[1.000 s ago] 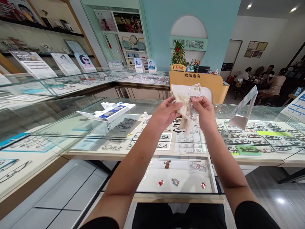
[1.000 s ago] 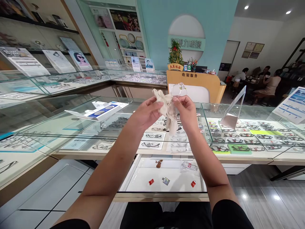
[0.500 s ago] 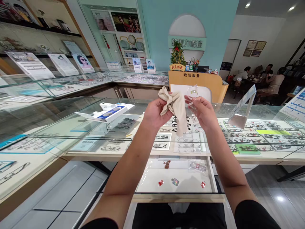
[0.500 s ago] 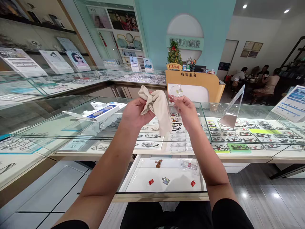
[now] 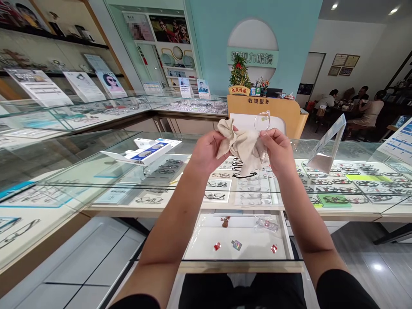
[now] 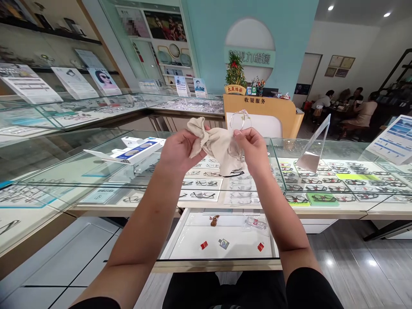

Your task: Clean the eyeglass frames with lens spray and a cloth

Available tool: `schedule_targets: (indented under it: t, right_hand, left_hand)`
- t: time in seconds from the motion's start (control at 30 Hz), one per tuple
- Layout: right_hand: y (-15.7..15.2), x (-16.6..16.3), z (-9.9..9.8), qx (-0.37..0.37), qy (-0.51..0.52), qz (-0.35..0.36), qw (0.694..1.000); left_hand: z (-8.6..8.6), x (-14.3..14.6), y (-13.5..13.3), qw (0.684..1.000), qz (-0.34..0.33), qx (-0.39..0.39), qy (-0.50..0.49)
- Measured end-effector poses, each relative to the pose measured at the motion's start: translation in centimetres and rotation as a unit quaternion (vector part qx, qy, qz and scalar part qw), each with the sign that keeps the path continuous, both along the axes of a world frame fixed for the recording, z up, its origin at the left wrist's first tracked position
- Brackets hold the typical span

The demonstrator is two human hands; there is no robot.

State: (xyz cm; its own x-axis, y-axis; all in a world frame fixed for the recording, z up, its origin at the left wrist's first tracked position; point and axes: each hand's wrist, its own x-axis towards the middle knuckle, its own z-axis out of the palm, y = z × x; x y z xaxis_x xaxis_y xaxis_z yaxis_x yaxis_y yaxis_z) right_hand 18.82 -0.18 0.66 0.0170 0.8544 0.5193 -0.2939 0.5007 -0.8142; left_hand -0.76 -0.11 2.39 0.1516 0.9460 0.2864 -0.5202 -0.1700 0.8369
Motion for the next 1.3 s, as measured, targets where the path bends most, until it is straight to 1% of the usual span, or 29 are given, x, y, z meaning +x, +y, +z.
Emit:
schedule_targets:
  t: [0.1,0.2,0.23,0.37,0.4,0.5,0.6,0.73,0.87,0.93,1.0,1.03,1.1,1.17,1.2,1.3]
  right_hand:
    - [0.1,0.1,-0.1,0.050,-0.014,-0.074,0.996]
    - [-0.1,0.1,-0.1,0.068,-0.025,-0.098,0.993]
    - [-0.2,0.1,0.0,0.071,-0.028,-0.096,0.992]
    - [-0.4,-0.3,-0.1,0.088,-0.030,-0.073,0.993]
    - [-0.4,-0.5,-0.1,0.092,-0.032,-0.067,0.993]
    - [-0.5,-0.8,-0.2,0.101,-0.040,-0.050,0.993]
    - [-0.6,-1.0,-0.2,0.103,-0.036,-0.031,0.994]
    - [-0.5,-0.8,0.1,0.098,-0.018,0.008,0.995]
    - [-0.3,-0.1,0.4,0.083,-0.033,0.061,0.994]
    - [-0.4,0.0,0.5,0.084,-0.035,0.062,0.994]
    - [-0.7,-0.1,0.6,0.087,-0.041,0.058,0.994]
    - [-0.8,-0.3,0.6,0.088,-0.047,0.054,0.994]
    - [-1.1,-0.7,0.6,0.092,-0.057,0.042,0.993]
    - [-1.3,-0.9,0.6,0.093,-0.058,0.031,0.994]
    - [-1.3,-1.0,0.6,0.090,-0.055,0.027,0.994]
    - [-1.0,-0.9,0.5,0.077,-0.036,0.018,0.996]
  left_hand:
    - [0.0,-0.5,-0.1,0.998,-0.023,0.046,0.026]
    - [-0.4,-0.5,0.1,0.992,-0.054,0.080,0.084]
    - [-0.6,-0.3,0.1,0.989,-0.049,0.089,0.109]
    - [-1.3,1.1,-0.1,0.972,0.015,0.130,0.196]
    - [-1.4,1.5,-0.3,0.967,0.020,0.139,0.212]
    - [-1.5,2.3,-0.8,0.960,0.006,0.149,0.238]
    - [-1.5,2.4,-1.0,0.956,-0.007,0.152,0.252]
    - [-1.5,1.7,-0.6,0.951,-0.003,0.170,0.256]
    - [-1.4,0.6,-0.1,0.951,0.019,0.192,0.243]
    - [-1.2,0.3,-0.3,0.945,0.003,0.195,0.261]
    - [-0.9,0.3,-0.8,0.932,-0.017,0.200,0.301]
    - [-0.8,0.4,-1.0,0.924,-0.015,0.204,0.322]
    - [-0.6,0.6,-1.5,0.915,0.012,0.206,0.347]
    - [-0.6,0.9,-1.6,0.918,0.035,0.201,0.340]
    - [-0.6,0.9,-1.5,0.924,0.035,0.195,0.328]
    - [-0.8,0.9,-1.1,0.947,0.003,0.165,0.277]
